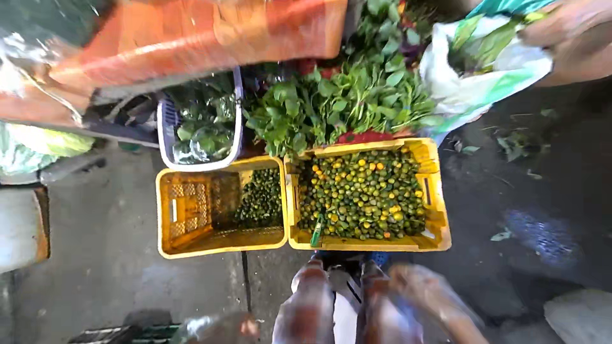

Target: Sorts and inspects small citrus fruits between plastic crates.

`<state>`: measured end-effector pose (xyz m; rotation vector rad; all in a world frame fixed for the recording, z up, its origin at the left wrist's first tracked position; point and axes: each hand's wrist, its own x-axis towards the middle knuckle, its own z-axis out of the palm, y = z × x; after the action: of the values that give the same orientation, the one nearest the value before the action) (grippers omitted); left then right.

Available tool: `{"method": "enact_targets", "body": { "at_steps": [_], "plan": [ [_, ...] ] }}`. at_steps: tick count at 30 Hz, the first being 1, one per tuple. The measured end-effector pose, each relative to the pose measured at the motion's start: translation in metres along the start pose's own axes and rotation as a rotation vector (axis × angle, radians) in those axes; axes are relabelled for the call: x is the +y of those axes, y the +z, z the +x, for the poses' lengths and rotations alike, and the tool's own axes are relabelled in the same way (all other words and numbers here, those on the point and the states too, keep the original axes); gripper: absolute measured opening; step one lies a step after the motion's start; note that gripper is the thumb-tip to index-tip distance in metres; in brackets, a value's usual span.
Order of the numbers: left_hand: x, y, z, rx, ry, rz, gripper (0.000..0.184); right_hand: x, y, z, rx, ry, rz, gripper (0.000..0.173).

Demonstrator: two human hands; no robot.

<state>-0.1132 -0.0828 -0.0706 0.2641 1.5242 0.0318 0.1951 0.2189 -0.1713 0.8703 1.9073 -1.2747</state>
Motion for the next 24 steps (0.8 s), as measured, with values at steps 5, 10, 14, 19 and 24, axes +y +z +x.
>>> {"method": "enact_targets", "body": {
  "at_steps": [5,10,14,19,24],
  "plan": [
    [0.036,-0.068,0.106,0.658,-0.005,0.098,0.038,-0.059,-0.015,0.134,0.184,-0.196,-0.273,0.035],
    [0.03,-0.082,0.19,0.808,-0.085,0.222,0.041,-0.108,0.04,0.208,-0.235,-0.501,-0.536,0.047],
    [0.004,-0.075,0.225,0.817,-0.008,0.287,0.04,-0.1,0.069,0.231,-0.382,-0.589,-0.586,0.048],
    [-0.011,-0.058,0.241,1.043,0.216,0.368,0.033,-0.1,0.057,0.233,-0.305,-0.68,-0.585,0.031],
    [-0.03,-0.055,0.25,1.1,0.308,0.392,0.034,-0.098,0.053,0.22,0.291,-0.827,-0.248,0.018]
  ]
}}
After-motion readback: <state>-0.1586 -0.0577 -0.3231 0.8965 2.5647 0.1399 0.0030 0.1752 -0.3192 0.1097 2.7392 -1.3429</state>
